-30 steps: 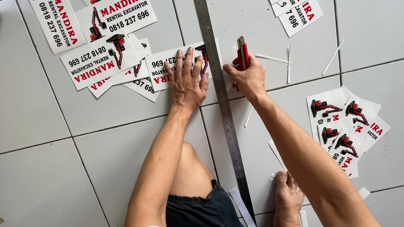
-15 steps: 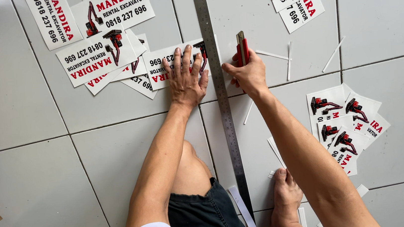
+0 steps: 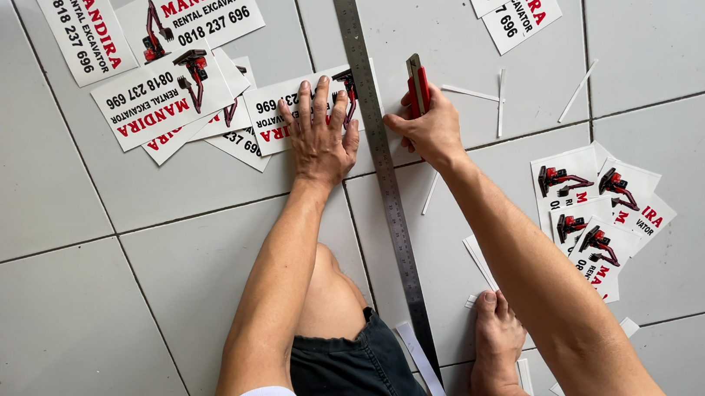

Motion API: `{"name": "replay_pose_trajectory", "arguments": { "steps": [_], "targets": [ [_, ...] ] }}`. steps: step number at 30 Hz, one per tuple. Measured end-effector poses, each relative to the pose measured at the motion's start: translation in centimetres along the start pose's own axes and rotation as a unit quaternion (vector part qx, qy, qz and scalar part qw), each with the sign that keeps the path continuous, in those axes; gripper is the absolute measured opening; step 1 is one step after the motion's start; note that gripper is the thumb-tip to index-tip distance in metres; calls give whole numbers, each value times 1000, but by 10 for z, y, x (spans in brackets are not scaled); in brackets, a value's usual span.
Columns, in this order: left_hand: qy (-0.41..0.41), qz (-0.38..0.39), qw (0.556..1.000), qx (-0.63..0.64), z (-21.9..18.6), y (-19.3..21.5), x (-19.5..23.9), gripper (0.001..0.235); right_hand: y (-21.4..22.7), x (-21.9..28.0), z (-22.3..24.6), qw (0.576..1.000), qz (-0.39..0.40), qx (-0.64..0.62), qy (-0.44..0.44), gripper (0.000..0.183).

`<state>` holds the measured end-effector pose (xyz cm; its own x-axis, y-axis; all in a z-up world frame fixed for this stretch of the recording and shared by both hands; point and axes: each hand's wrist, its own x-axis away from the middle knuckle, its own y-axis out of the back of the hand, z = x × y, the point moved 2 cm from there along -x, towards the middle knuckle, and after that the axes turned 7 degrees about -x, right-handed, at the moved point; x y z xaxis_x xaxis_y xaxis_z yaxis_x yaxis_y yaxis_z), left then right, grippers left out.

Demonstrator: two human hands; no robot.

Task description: The person sits on a tiled floor and uses a metal ruler and a red utility knife to cut individual stickers from a larger sheet. The stickers feature an excavator graphic and the text 'MANDIRA RENTAL EXCAVATOR' with a phone number. The person repeatedly aligns the ruler and cuts along the edges to separate the stickers.

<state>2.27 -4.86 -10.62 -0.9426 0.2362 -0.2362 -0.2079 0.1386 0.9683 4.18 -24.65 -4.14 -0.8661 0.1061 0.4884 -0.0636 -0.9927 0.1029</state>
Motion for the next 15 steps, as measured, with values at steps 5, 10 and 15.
{"name": "replay_pose_trajectory", "arguments": {
  "steps": [5,10,15],
  "targets": [
    [-1,-1,1000,-2,0,-1,0,49,0,2,3,1000,2,7,-2,32],
    [-2,-6,1000,-7,0,-3,1,49,1,-1,-2,1000,3,7,4,32],
    [-2,-4,1000,-3,-1,1,0,48,3,1,0,1000,14,-4,2,33]
  ]
}}
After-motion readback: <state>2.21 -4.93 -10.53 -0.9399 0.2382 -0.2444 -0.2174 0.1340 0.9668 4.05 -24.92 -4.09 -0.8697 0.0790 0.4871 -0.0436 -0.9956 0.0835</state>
